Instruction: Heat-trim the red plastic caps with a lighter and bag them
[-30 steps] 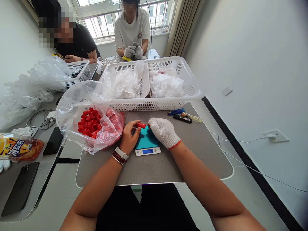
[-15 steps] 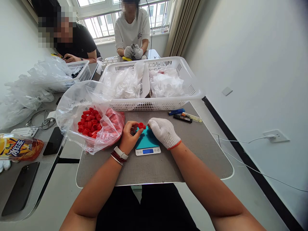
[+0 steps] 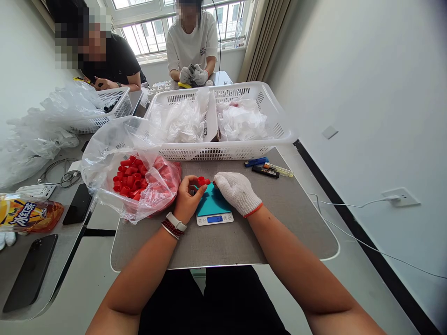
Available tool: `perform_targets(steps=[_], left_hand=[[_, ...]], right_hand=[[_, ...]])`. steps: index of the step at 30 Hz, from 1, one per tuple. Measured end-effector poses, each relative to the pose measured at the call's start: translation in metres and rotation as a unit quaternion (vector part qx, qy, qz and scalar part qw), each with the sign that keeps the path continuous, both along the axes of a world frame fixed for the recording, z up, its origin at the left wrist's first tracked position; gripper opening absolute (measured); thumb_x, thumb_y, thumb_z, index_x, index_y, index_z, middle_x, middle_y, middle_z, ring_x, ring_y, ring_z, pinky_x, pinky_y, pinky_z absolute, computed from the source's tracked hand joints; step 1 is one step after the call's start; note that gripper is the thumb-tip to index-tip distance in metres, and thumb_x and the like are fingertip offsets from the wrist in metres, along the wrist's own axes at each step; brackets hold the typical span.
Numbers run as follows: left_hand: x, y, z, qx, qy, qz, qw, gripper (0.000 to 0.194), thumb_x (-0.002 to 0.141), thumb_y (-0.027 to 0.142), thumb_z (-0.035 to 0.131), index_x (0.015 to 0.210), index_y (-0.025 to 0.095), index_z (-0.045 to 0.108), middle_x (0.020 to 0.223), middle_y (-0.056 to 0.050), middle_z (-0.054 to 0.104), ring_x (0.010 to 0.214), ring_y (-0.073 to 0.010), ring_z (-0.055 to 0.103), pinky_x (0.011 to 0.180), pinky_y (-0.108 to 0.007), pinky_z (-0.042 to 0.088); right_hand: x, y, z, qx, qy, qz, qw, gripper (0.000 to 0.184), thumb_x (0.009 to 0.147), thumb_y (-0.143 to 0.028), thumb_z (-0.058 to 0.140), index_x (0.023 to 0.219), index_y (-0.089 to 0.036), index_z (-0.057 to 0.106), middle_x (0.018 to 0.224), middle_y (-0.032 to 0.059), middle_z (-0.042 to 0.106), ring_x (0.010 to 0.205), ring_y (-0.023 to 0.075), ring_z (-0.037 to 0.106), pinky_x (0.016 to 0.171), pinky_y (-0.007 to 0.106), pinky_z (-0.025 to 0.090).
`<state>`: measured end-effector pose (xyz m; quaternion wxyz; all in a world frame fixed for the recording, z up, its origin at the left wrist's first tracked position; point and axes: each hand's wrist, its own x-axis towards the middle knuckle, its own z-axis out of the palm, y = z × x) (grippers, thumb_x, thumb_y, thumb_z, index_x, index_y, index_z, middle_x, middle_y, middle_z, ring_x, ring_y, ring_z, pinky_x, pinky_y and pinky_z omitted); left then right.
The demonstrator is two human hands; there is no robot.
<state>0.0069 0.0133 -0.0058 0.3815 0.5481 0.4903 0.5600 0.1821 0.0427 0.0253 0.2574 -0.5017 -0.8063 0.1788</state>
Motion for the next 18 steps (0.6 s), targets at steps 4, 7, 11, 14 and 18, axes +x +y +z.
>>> perform_targets(steps=[4, 7, 11, 14, 18], left_hand=[[-0.0004, 0.0009, 0.0006, 0.018, 0.035, 0.003, 0.999, 0.024, 0.081, 0.034, 0.074, 0.097, 0.019, 0.063, 0.095, -0.005, 0.069, 0.083, -0.0153, 0.065, 0.068, -0.026, 0.050], [-0.0006, 0.0004, 0.0014, 0.021, 0.037, -0.014, 0.999, 0.023, 0.082, 0.033, 0.074, 0.098, 0.019, 0.065, 0.096, -0.006, 0.072, 0.084, -0.0159, 0.066, 0.071, -0.028, 0.052], [-0.0006, -0.0007, 0.0013, 0.009, 0.006, -0.027, 1.000, 0.026, 0.081, 0.034, 0.075, 0.098, 0.019, 0.064, 0.094, -0.006, 0.071, 0.085, -0.0158, 0.067, 0.077, -0.030, 0.055], [-0.0002, -0.0006, 0.0005, 0.018, 0.004, -0.005, 1.000, 0.027, 0.078, 0.034, 0.077, 0.095, 0.020, 0.062, 0.093, -0.003, 0.067, 0.081, -0.0132, 0.064, 0.074, -0.027, 0.054], [-0.0002, 0.0002, 0.0010, 0.029, 0.026, 0.015, 0.999, 0.025, 0.080, 0.033, 0.076, 0.095, 0.020, 0.061, 0.092, -0.002, 0.066, 0.082, -0.0131, 0.063, 0.074, -0.027, 0.053]], right_hand=[[0.0004, 0.0007, -0.0013, 0.009, -0.005, -0.002, 1.000, 0.049, 0.097, -0.039, 0.023, 0.068, -0.019, 0.057, 0.070, 0.0047, 0.063, 0.068, 0.0177, 0.053, 0.061, 0.030, 0.027], [0.0005, 0.0014, -0.0026, 0.014, -0.010, -0.015, 1.000, 0.048, 0.098, -0.039, 0.024, 0.070, -0.019, 0.059, 0.070, 0.0046, 0.064, 0.068, 0.0176, 0.053, 0.061, 0.030, 0.026], [0.0007, 0.0011, -0.0022, 0.021, -0.029, -0.019, 0.999, 0.049, 0.098, -0.040, 0.025, 0.069, -0.019, 0.059, 0.068, 0.0045, 0.063, 0.066, 0.0173, 0.051, 0.060, 0.031, 0.024], [0.0008, 0.0004, -0.0011, 0.018, -0.029, -0.008, 0.999, 0.050, 0.098, -0.041, 0.024, 0.068, -0.019, 0.058, 0.067, 0.0041, 0.062, 0.065, 0.0168, 0.050, 0.060, 0.031, 0.023], [0.0011, 0.0005, -0.0012, 0.012, -0.018, -0.002, 1.000, 0.049, 0.098, -0.040, 0.025, 0.068, -0.019, 0.057, 0.067, 0.0039, 0.062, 0.066, 0.0169, 0.051, 0.060, 0.030, 0.024]])
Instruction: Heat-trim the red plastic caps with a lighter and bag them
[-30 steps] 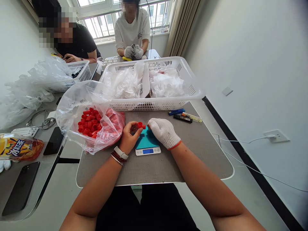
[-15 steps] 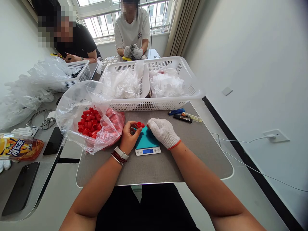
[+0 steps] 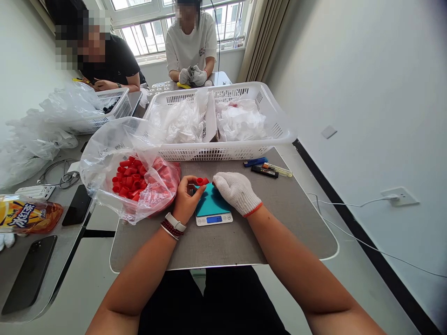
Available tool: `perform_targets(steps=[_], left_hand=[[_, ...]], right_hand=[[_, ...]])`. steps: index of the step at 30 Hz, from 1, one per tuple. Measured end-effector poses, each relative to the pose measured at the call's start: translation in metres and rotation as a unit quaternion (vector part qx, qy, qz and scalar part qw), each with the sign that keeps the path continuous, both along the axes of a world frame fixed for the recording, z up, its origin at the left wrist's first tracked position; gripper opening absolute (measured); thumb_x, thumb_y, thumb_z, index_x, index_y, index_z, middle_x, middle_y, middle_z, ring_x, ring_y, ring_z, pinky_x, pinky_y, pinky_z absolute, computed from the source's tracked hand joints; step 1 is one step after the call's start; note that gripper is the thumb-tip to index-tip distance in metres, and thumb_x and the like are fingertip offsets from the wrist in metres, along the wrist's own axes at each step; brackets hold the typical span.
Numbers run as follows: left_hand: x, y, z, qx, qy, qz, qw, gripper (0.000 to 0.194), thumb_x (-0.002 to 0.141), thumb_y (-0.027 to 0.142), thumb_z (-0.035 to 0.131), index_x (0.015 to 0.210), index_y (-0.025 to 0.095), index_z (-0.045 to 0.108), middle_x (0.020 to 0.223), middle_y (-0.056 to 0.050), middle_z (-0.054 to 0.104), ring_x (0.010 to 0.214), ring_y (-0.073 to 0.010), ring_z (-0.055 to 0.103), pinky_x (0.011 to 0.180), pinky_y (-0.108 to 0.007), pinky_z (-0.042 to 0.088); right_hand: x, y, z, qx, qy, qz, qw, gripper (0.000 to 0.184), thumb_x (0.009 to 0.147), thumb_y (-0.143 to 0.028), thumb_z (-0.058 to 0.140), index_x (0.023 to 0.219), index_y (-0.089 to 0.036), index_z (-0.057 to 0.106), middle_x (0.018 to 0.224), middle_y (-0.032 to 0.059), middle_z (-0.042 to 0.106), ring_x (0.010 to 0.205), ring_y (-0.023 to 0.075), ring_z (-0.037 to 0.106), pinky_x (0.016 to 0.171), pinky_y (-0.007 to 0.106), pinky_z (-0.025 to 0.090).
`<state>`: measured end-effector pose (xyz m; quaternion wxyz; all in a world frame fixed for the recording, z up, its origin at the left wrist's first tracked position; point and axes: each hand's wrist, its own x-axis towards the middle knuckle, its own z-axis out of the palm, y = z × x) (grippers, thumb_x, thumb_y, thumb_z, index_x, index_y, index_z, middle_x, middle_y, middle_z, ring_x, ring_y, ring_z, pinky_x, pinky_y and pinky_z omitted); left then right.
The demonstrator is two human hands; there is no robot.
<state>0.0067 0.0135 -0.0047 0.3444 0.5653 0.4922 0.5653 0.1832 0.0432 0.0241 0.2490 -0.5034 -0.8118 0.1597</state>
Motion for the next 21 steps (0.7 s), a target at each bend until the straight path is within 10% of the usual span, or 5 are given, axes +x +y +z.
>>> perform_targets(steps=[21], left_hand=[[-0.0007, 0.0007, 0.0008, -0.006, 0.018, -0.019, 1.000, 0.021, 0.083, 0.031, 0.073, 0.097, 0.021, 0.062, 0.095, -0.003, 0.068, 0.088, -0.0146, 0.065, 0.073, -0.026, 0.051]], right_hand=[[-0.0001, 0.0011, -0.0024, 0.007, 0.005, -0.008, 1.000, 0.048, 0.098, -0.039, 0.025, 0.069, -0.019, 0.058, 0.069, 0.0041, 0.064, 0.067, 0.0175, 0.053, 0.060, 0.030, 0.025]])
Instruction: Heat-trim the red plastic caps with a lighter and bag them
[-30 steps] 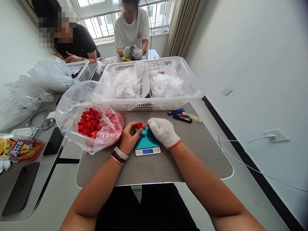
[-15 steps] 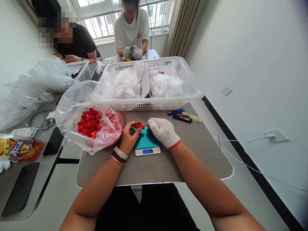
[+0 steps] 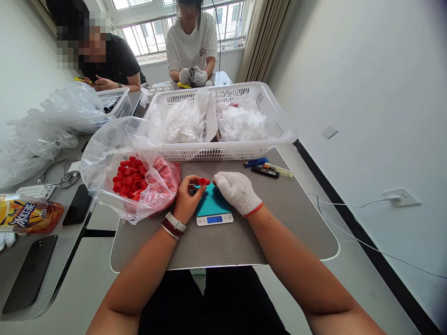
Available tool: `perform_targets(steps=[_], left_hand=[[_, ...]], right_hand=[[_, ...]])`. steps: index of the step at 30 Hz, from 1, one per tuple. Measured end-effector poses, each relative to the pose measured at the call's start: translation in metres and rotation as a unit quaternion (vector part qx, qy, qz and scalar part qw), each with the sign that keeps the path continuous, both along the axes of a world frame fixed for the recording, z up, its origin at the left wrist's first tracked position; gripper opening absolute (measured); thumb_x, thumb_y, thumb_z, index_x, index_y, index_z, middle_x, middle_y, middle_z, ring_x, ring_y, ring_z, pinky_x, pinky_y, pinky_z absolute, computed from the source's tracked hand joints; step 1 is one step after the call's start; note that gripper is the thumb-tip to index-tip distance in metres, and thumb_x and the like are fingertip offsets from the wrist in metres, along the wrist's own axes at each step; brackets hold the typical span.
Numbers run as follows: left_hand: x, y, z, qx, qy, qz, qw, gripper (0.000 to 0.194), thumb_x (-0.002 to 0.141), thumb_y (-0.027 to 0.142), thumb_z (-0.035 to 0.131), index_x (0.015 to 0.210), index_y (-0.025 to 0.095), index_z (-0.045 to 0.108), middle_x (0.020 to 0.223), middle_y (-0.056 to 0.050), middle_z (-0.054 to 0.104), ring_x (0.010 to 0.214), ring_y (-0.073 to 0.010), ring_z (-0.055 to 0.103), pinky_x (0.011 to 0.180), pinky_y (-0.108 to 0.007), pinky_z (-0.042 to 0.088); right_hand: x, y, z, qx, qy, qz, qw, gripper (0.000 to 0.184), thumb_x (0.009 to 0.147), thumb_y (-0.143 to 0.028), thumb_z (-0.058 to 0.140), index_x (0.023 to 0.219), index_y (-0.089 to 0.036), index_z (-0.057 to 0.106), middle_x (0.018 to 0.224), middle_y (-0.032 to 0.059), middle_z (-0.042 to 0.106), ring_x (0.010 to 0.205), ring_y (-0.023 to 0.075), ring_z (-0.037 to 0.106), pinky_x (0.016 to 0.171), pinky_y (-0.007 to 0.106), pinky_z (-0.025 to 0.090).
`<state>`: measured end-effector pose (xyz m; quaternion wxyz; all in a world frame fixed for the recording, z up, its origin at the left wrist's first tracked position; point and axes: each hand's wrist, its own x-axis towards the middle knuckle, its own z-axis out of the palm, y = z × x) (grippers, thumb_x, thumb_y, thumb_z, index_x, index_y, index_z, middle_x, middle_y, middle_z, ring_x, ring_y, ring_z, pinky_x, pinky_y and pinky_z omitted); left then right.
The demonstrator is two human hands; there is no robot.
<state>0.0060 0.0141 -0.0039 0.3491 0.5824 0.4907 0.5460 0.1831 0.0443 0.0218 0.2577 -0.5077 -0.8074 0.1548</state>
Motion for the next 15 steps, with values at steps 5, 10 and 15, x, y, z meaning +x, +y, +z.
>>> perform_targets(steps=[5, 10, 15], left_hand=[[-0.0016, -0.0005, 0.0004, 0.007, 0.018, -0.007, 1.000, 0.021, 0.086, 0.036, 0.070, 0.100, 0.021, 0.066, 0.095, -0.005, 0.071, 0.090, -0.0172, 0.067, 0.075, -0.030, 0.052], [-0.0010, -0.0006, -0.0007, 0.011, -0.005, 0.006, 1.000, 0.024, 0.081, 0.035, 0.075, 0.095, 0.021, 0.063, 0.092, -0.002, 0.067, 0.084, -0.0144, 0.064, 0.073, -0.027, 0.052], [0.0003, -0.0003, -0.0002, 0.012, -0.014, 0.006, 1.000, 0.021, 0.081, 0.029, 0.074, 0.094, 0.022, 0.060, 0.094, -0.002, 0.063, 0.087, -0.0145, 0.062, 0.071, -0.025, 0.051]], right_hand=[[0.0007, 0.0010, -0.0005, 0.004, -0.010, -0.018, 1.000, 0.049, 0.099, -0.039, 0.026, 0.071, -0.020, 0.062, 0.071, 0.0044, 0.066, 0.068, 0.0179, 0.054, 0.060, 0.030, 0.025], [-0.0007, -0.0003, 0.0025, -0.004, -0.020, -0.007, 1.000, 0.050, 0.099, -0.040, 0.026, 0.070, -0.020, 0.061, 0.071, 0.0047, 0.066, 0.067, 0.0179, 0.053, 0.060, 0.031, 0.024], [-0.0007, -0.0006, 0.0032, -0.012, -0.019, 0.010, 1.000, 0.050, 0.098, -0.041, 0.024, 0.067, -0.020, 0.057, 0.068, 0.0042, 0.063, 0.065, 0.0174, 0.051, 0.060, 0.031, 0.023]])
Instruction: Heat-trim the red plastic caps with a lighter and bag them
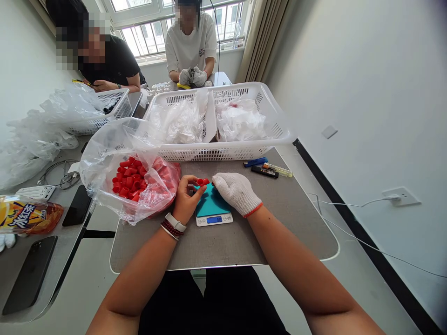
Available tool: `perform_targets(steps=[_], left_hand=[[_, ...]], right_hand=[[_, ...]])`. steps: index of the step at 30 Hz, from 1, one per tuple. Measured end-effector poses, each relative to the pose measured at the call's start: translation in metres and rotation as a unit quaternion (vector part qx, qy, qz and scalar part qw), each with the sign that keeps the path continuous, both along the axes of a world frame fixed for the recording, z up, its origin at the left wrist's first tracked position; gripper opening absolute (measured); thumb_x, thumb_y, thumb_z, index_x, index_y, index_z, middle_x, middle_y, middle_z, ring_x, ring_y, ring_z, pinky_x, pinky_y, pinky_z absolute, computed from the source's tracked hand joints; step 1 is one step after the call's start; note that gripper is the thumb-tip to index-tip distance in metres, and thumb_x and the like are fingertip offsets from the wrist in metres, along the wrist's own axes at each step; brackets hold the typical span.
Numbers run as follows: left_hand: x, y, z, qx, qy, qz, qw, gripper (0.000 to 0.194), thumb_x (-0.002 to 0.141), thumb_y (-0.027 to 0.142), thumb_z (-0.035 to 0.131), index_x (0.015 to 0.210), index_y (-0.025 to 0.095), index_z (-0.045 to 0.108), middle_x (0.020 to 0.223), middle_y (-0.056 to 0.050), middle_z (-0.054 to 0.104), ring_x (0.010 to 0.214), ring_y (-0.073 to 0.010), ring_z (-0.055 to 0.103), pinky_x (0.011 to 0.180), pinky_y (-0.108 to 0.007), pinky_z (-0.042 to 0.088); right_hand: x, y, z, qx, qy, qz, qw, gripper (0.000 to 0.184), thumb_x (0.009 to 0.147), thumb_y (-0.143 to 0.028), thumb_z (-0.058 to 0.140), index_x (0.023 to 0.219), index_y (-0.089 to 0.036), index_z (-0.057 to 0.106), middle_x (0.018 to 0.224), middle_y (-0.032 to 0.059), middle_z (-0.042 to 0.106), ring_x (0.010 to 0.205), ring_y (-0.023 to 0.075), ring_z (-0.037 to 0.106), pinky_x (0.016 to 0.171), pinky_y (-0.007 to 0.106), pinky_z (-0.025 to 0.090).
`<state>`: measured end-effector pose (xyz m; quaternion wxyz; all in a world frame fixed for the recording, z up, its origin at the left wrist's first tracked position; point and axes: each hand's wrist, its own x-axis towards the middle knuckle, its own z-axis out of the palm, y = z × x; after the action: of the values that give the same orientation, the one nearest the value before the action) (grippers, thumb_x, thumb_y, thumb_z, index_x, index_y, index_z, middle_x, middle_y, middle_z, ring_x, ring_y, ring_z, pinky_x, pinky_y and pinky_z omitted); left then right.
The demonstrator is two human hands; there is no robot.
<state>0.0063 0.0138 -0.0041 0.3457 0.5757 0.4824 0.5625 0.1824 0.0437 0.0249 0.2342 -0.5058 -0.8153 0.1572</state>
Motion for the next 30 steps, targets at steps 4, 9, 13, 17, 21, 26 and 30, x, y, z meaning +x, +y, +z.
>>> perform_targets(steps=[4, 9, 13, 17, 21, 26, 30], left_hand=[[-0.0009, 0.0003, 0.0017, 0.012, 0.032, 0.000, 0.999, 0.017, 0.080, 0.027, 0.074, 0.092, 0.021, 0.063, 0.097, -0.003, 0.061, 0.089, -0.0147, 0.061, 0.070, -0.025, 0.048], [-0.0030, -0.0005, 0.0033, 0.027, 0.059, -0.002, 0.998, 0.018, 0.079, 0.030, 0.076, 0.092, 0.020, 0.069, 0.099, -0.003, 0.059, 0.082, -0.0132, 0.057, 0.069, -0.025, 0.046], [-0.0029, -0.0010, 0.0029, 0.039, 0.044, 0.000, 0.998, 0.018, 0.082, 0.032, 0.074, 0.094, 0.021, 0.067, 0.090, -0.002, 0.057, 0.079, -0.0131, 0.053, 0.072, -0.026, 0.045], [-0.0019, -0.0015, 0.0023, 0.033, 0.037, 0.017, 0.999, 0.019, 0.081, 0.031, 0.075, 0.093, 0.021, 0.064, 0.086, 0.000, 0.053, 0.076, -0.0121, 0.049, 0.071, -0.025, 0.043], [-0.0015, -0.0024, 0.0042, 0.018, 0.048, 0.024, 0.998, 0.018, 0.081, 0.029, 0.075, 0.092, 0.021, 0.064, 0.087, 0.000, 0.054, 0.077, -0.0124, 0.050, 0.070, -0.025, 0.042], [-0.0010, -0.0026, 0.0052, 0.008, 0.041, 0.007, 0.999, 0.018, 0.081, 0.031, 0.075, 0.093, 0.020, 0.068, 0.086, -0.001, 0.059, 0.077, -0.0129, 0.054, 0.069, -0.025, 0.045], [0.0006, -0.0029, 0.0020, -0.026, -0.032, -0.011, 0.999, 0.026, 0.082, 0.039, 0.074, 0.098, 0.020, 0.064, 0.088, -0.002, 0.066, 0.080, -0.0136, 0.061, 0.074, -0.027, 0.051]], right_hand=[[0.0013, 0.0006, -0.0018, 0.010, 0.003, 0.000, 1.000, 0.049, 0.098, -0.039, 0.024, 0.070, -0.020, 0.058, 0.070, 0.0043, 0.064, 0.066, 0.0174, 0.052, 0.060, 0.031, 0.023], [0.0022, 0.0014, -0.0034, 0.016, -0.013, -0.021, 1.000, 0.048, 0.099, -0.039, 0.025, 0.075, -0.020, 0.062, 0.075, 0.0054, 0.067, 0.070, 0.0185, 0.055, 0.061, 0.032, 0.023], [0.0011, 0.0006, -0.0017, 0.003, -0.018, -0.022, 1.000, 0.048, 0.098, -0.040, 0.025, 0.072, -0.020, 0.060, 0.072, 0.0049, 0.066, 0.068, 0.0182, 0.053, 0.061, 0.031, 0.022], [0.0006, -0.0002, 0.0003, -0.008, -0.006, 0.002, 1.000, 0.049, 0.098, -0.041, 0.023, 0.068, -0.019, 0.055, 0.068, 0.0040, 0.063, 0.064, 0.0169, 0.050, 0.060, 0.031, 0.022], [0.0014, 0.0000, -0.0010, 0.002, 0.016, 0.005, 1.000, 0.048, 0.098, -0.040, 0.024, 0.067, -0.019, 0.054, 0.067, 0.0034, 0.062, 0.065, 0.0167, 0.050, 0.060, 0.030, 0.023], [0.0016, 0.0009, -0.0040, 0.020, 0.010, -0.017, 1.000, 0.049, 0.099, -0.040, 0.024, 0.072, -0.019, 0.059, 0.072, 0.0044, 0.065, 0.069, 0.0175, 0.054, 0.061, 0.030, 0.024], [0.0010, 0.0013, -0.0036, 0.009, -0.020, -0.032, 0.999, 0.049, 0.099, -0.042, 0.024, 0.071, -0.020, 0.058, 0.071, 0.0042, 0.065, 0.068, 0.0175, 0.054, 0.060, 0.031, 0.022]])
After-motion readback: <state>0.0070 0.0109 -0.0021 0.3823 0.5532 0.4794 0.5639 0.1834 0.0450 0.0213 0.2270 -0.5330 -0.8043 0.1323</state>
